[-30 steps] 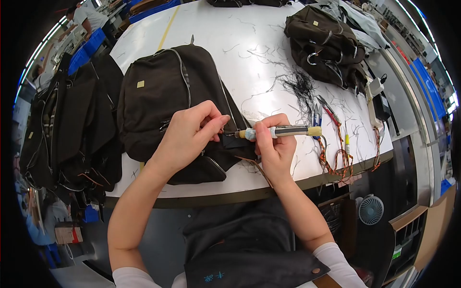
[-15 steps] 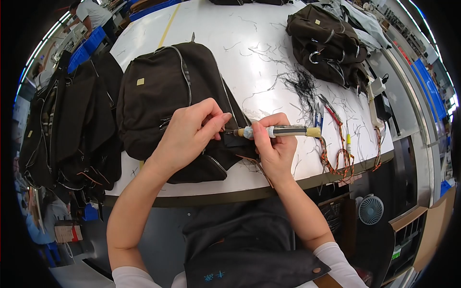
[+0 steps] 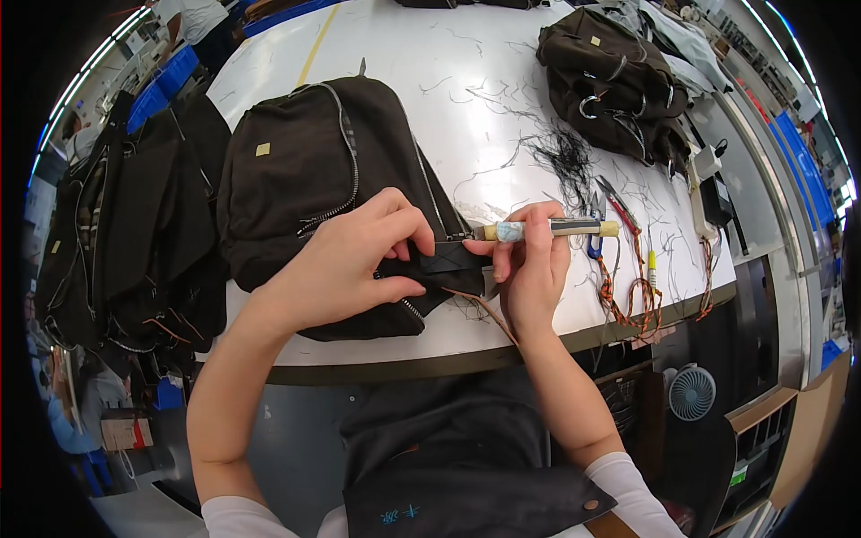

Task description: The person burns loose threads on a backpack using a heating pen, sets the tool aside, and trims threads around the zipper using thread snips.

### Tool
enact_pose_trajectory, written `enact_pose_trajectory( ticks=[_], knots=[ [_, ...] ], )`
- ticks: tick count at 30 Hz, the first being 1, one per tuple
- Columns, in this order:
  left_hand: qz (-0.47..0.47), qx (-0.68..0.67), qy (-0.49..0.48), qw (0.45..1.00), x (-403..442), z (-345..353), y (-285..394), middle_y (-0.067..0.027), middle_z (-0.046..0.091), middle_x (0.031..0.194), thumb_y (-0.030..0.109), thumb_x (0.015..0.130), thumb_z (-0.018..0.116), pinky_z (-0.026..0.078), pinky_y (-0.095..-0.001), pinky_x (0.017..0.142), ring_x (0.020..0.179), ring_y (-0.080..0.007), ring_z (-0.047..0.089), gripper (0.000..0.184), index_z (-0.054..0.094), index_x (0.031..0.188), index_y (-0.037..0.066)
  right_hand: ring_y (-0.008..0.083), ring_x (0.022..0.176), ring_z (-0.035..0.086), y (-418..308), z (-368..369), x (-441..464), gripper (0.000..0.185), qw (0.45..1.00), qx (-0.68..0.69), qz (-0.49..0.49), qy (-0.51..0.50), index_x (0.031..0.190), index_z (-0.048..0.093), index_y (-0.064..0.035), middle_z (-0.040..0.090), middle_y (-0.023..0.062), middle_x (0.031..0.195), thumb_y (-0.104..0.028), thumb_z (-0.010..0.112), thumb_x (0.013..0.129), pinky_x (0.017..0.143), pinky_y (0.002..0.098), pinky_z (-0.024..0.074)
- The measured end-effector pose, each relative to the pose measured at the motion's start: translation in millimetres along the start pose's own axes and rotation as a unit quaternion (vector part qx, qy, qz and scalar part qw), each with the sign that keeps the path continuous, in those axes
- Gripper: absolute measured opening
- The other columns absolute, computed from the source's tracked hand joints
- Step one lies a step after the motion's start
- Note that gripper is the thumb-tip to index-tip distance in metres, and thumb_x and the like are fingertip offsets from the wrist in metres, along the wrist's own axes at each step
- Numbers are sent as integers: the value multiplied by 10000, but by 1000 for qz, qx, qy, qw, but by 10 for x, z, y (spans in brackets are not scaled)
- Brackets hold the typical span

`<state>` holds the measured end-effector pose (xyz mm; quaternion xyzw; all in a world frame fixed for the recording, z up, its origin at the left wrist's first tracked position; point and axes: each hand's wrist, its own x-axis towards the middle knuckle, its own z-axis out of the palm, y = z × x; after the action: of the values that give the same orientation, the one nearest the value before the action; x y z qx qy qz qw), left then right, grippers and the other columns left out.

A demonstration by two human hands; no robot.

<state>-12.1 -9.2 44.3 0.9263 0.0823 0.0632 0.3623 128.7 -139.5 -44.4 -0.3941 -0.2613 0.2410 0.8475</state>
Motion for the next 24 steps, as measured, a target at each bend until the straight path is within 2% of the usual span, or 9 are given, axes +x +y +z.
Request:
enact_pose_trajectory(
  ticks=[2,5,9,11,12,15,16,19,24],
  knots=[
    [-5,21,26,999,3,73,27,-52,509,942,55,724,756,467,-290,676,767,-157,563,271,580,930,39,49,471,400,-1,-10,-1,233,1000,2,-1,0,910,430,-39,475,46,757,-236,411,1031,640,295,583],
    [48,98,58,992,-13,178,-63,-53,518,957,60,751,734,464,-285,660,746,-161,560,208,579,888,35,49,471,398,-15,9,-2,242,1000,3,0,11,906,431,-40,481,44,742,-244,408,1033,620,280,571],
    [-2,23,75,997,-11,184,-87,-50,554,921,53,811,684,460,-261,642,719,-124,558,125,577,861,14,44,473,399,-10,-2,0,227,1000,8,-7,-7,899,440,-48,504,27,677,-235,422,1028,568,233,522],
    [-47,-69,83,993,17,134,-156,-44,573,888,50,834,663,455,-246,631,705,-100,553,102,578,863,2,35,486,414,-3,-10,-21,195,1000,-21,-8,-13,888,458,-48,521,19,656,-200,459,1010,540,207,475],
    [-55,-79,84,992,26,114,-133,-30,587,819,61,865,639,448,-229,616,685,-65,531,90,586,866,-12,30,492,421,-4,-12,-38,180,999,-36,-8,-17,883,468,-47,529,14,646,-183,478,1001,525,194,451],
    [-129,-102,49,985,74,64,-91,-22,594,792,77,878,635,438,-216,603,672,-53,519,100,597,871,-15,26,547,473,-39,5,-95,124,992,-102,-31,-68,868,503,-39,554,13,666,-113,542,959,524,191,422],
    [-134,-102,43,985,81,54,-70,-22,595,788,81,883,632,437,-214,602,672,-50,518,104,600,874,-17,31,593,496,-22,50,-100,99,992,-97,-60,-57,840,538,-22,565,7,672,-55,592,916,526,195,392],
    [-130,-107,29,985,87,50,-54,-21,598,784,88,891,628,437,-210,601,675,-46,517,111,607,884,-21,35,605,488,13,-9,-92,109,980,-166,-71,-79,807,557,-16,563,-2,669,-38,627,889,535,201,377],
    [-107,-109,24,988,74,45,-83,-18,594,794,87,891,626,441,-208,611,689,-51,525,109,614,901,-21,30,568,458,53,-14,-86,127,978,-181,-77,-67,777,568,-19,548,-18,640,-36,660,863,508,201,344]
  ],
)
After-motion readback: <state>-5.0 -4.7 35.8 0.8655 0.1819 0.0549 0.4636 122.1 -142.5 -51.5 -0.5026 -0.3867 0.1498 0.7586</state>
